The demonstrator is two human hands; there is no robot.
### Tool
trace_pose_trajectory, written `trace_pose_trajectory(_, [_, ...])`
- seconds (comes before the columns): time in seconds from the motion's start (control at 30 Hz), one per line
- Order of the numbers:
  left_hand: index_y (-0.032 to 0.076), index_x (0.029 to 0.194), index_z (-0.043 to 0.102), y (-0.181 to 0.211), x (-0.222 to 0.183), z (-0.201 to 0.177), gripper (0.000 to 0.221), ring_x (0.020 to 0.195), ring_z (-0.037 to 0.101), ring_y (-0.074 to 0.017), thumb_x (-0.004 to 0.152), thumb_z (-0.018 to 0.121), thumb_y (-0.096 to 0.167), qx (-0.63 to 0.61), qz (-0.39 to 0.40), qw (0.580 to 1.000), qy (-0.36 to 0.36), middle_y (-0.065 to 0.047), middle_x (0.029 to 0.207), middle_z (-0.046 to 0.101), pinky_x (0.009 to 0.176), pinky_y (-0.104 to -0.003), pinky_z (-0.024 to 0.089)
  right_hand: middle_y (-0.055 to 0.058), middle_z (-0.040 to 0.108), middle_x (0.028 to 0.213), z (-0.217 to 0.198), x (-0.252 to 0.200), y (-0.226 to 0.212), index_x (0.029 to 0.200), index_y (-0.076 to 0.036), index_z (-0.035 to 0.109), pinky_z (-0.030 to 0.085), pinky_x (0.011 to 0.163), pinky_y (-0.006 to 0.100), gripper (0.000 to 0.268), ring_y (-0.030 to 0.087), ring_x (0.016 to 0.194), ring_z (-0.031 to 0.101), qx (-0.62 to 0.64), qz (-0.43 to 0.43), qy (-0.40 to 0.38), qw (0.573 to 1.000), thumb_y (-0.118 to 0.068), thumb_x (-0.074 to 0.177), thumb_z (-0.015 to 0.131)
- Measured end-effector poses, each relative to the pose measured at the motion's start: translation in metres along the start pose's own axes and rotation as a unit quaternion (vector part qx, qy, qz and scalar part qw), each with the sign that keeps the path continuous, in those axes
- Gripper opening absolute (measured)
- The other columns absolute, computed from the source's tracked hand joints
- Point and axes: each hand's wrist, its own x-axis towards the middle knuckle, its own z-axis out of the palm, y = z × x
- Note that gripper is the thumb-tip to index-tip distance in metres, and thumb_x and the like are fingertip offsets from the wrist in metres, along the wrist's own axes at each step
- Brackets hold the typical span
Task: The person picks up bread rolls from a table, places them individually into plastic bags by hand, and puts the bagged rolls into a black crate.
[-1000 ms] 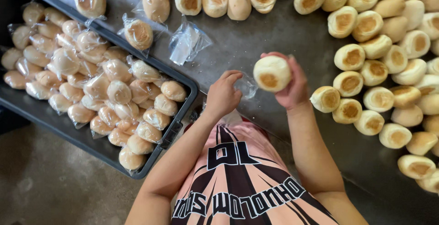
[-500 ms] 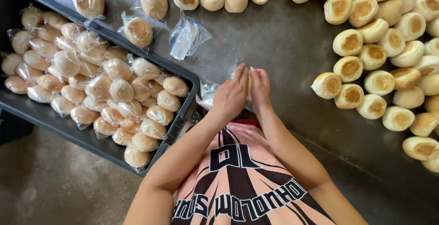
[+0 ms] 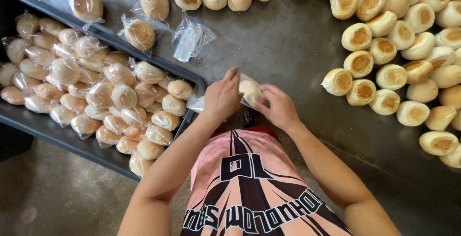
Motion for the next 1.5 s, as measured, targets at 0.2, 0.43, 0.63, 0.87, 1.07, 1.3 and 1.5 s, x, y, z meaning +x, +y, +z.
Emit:
trace_pose_trajectory(0.2, [0.012, 0.096, 0.075, -0.022, -0.043, 0.016, 0.024, 0.077, 0.075, -0.0336, 0.084, 0.081, 0.031, -0.197, 0.038, 0.962, -0.187, -0.013, 0.086, 0.076, 0.075, -0.043, 0.059, 0.01, 0.051, 0.069, -0.019, -0.006, 0.002, 0.076, 0.0, 0.049, 0.043, 0.06, 0.034, 0.04, 0.016, 0.065, 0.046, 0.203, 0.123, -0.217, 0.947, -0.019, 0.093, 0.081])
trace_pose_trajectory(0.43, [0.012, 0.101, 0.074, -0.014, -0.021, 0.006, 0.021, 0.074, 0.07, -0.033, 0.083, 0.072, 0.023, -0.161, 0.096, 0.964, -0.189, -0.015, 0.079, 0.073, 0.068, -0.045, 0.053, 0.006, 0.077, 0.08, -0.018, 0.044, -0.006, 0.106, -0.007, 0.071, 0.056, 0.065, 0.028, 0.018, 0.013, 0.072, 0.072, 0.243, 0.172, -0.27, 0.916, -0.019, 0.094, 0.067])
trace_pose_trajectory(0.63, [0.001, 0.098, 0.064, 0.0, -0.05, -0.015, 0.018, 0.069, 0.068, -0.0227, 0.096, 0.06, 0.018, -0.365, 0.014, 0.931, -0.024, -0.014, 0.075, 0.068, 0.066, -0.037, 0.053, 0.014, 0.077, 0.089, -0.015, 0.009, 0.008, 0.105, 0.002, 0.074, 0.057, 0.063, 0.033, 0.024, 0.022, 0.077, 0.074, 0.719, 0.193, -0.157, 0.649, -0.019, 0.095, 0.07])
trace_pose_trajectory(0.87, [0.006, 0.101, 0.07, -0.028, -0.056, 0.004, 0.015, 0.069, 0.055, -0.0089, 0.1, 0.059, 0.015, -0.49, -0.017, 0.841, -0.228, 0.002, 0.075, 0.06, 0.064, -0.026, 0.045, 0.008, 0.074, 0.091, -0.015, 0.003, 0.022, 0.104, 0.006, 0.075, 0.055, 0.07, 0.027, 0.019, 0.014, 0.079, 0.069, 0.536, 0.196, -0.214, 0.793, -0.007, 0.092, 0.069])
trace_pose_trajectory(1.07, [0.0, 0.099, 0.07, -0.044, -0.046, 0.006, 0.022, 0.079, 0.054, -0.008, 0.106, 0.059, 0.018, -0.561, -0.029, 0.811, -0.164, 0.001, 0.086, 0.061, 0.073, -0.025, 0.044, 0.004, 0.071, 0.086, -0.022, 0.011, 0.011, 0.109, 0.005, 0.076, 0.052, 0.071, 0.026, 0.019, 0.011, 0.076, 0.062, 0.44, 0.135, -0.161, 0.873, -0.009, 0.097, 0.07])
trace_pose_trajectory(1.3, [-0.001, 0.081, 0.072, -0.021, -0.067, 0.001, 0.023, 0.087, 0.068, -0.0163, 0.092, 0.068, 0.018, -0.773, 0.008, 0.631, -0.065, -0.014, 0.102, 0.076, 0.079, -0.029, 0.052, 0.008, 0.072, 0.105, -0.001, 0.008, -0.002, 0.102, 0.006, 0.074, 0.054, 0.087, 0.029, 0.017, 0.015, 0.094, 0.067, 0.667, 0.149, -0.194, 0.703, -0.009, 0.095, 0.071])
trace_pose_trajectory(1.5, [0.001, 0.097, 0.071, -0.028, -0.068, 0.007, 0.015, 0.088, 0.068, -0.0157, 0.087, 0.082, 0.003, -0.745, -0.066, 0.661, -0.059, -0.008, 0.098, 0.071, 0.082, -0.029, 0.054, 0.008, 0.065, 0.103, -0.038, 0.018, -0.048, 0.093, 0.004, 0.071, 0.051, 0.089, 0.029, 0.006, 0.014, 0.097, 0.062, 0.57, 0.053, -0.212, 0.792, -0.002, 0.094, 0.072])
